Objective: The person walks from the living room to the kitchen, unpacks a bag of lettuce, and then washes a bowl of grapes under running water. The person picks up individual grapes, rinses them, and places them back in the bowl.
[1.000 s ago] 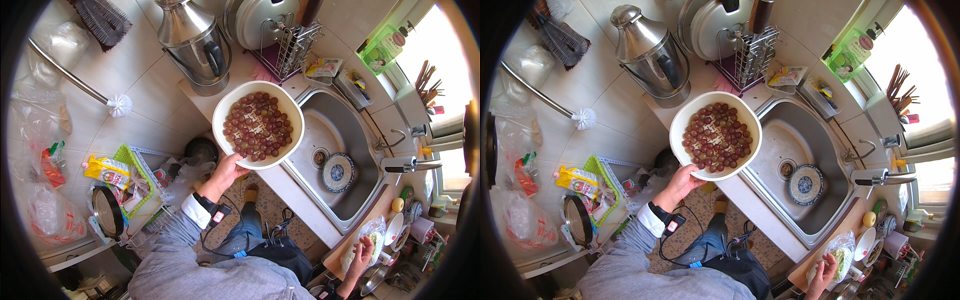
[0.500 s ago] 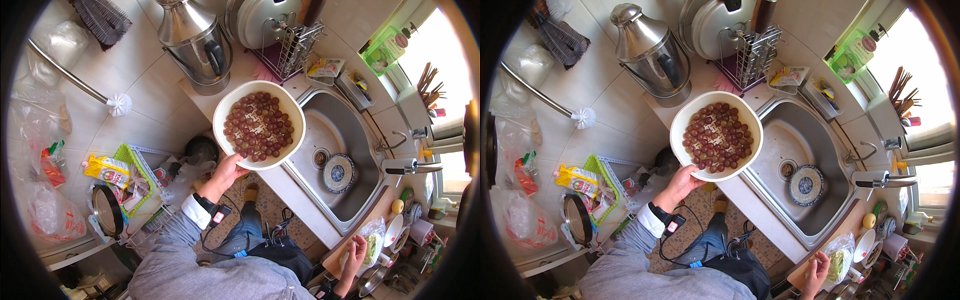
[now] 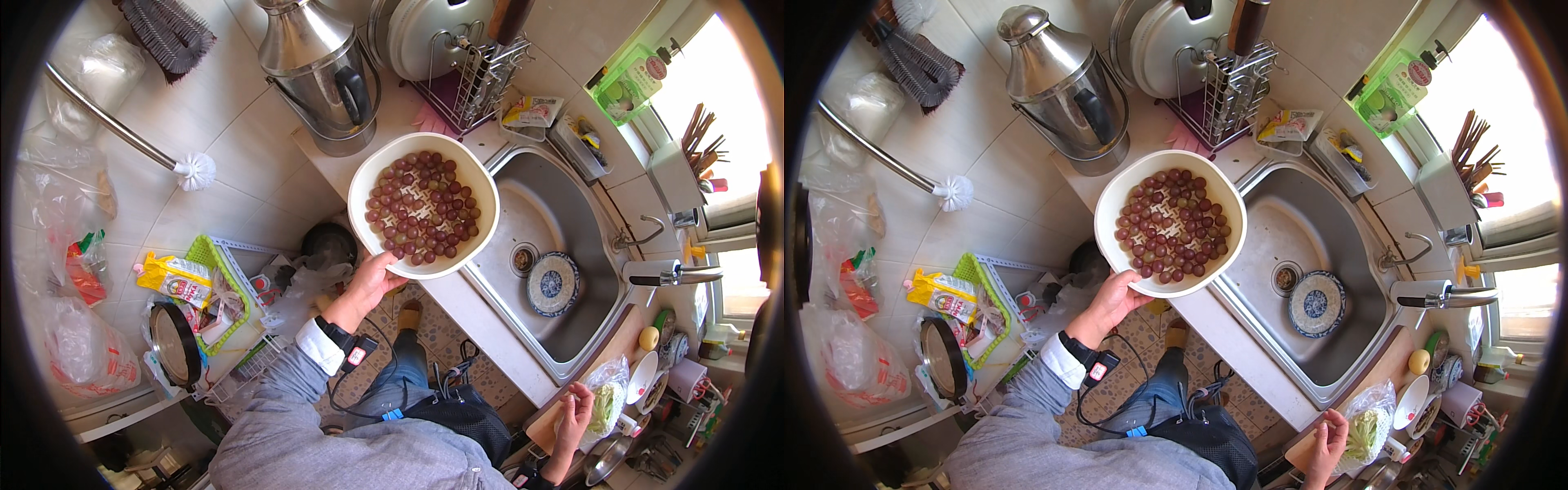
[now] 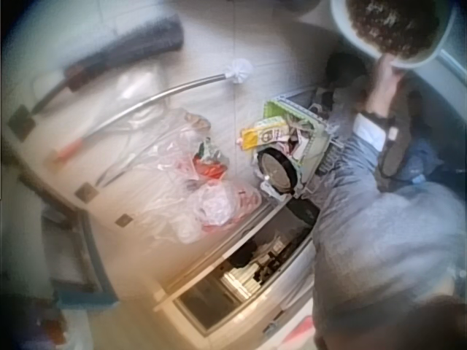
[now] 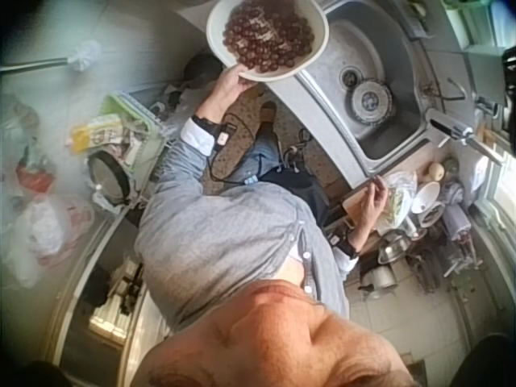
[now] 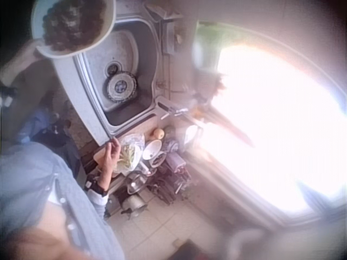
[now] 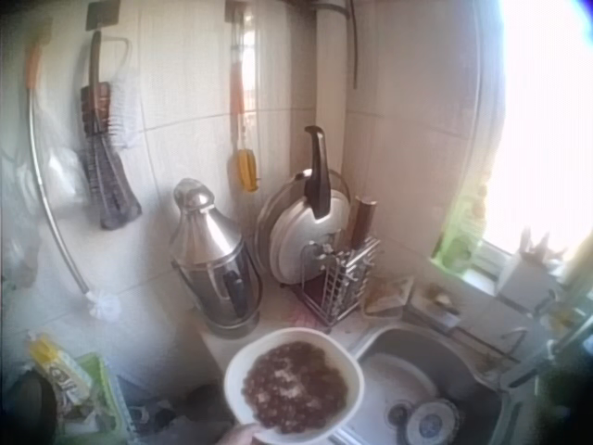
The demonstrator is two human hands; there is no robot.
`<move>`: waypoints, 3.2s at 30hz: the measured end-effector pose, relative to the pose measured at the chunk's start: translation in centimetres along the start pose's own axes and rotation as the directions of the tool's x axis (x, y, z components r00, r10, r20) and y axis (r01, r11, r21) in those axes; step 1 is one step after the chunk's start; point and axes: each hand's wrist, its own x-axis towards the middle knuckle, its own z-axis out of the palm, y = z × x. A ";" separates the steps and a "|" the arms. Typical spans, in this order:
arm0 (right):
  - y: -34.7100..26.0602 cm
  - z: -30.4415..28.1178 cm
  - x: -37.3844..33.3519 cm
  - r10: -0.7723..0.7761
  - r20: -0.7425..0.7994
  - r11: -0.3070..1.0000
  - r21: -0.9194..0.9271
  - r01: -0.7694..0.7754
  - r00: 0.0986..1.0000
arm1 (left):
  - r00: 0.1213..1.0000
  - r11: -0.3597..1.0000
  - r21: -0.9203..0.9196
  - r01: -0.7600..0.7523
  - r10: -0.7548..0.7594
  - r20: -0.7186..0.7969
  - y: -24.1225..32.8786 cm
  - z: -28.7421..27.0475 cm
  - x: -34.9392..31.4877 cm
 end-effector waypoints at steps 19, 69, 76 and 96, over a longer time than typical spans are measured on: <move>-0.3 0.7 -0.3 0.043 -0.003 0.999 0.025 -0.043 0.999 | 0.996 0.996 -0.049 -0.075 0.072 -0.050 -0.5 1.3 -0.5; 7.7 -14.4 32.4 0.383 -0.032 0.366 0.923 -0.120 0.923 | 0.869 0.795 0.585 0.160 -0.394 0.298 -10.6 24.9 -0.6; 5.7 -15.7 31.4 0.360 -0.070 0.416 0.905 -0.093 0.930 | 0.864 0.787 0.593 0.169 -0.407 0.295 -11.0 25.7 0.3; -1.6 -18.4 21.9 0.038 0.009 0.492 0.870 -0.027 0.999 | 0.819 0.721 0.669 0.183 -0.488 0.302 -11.7 27.1 -0.9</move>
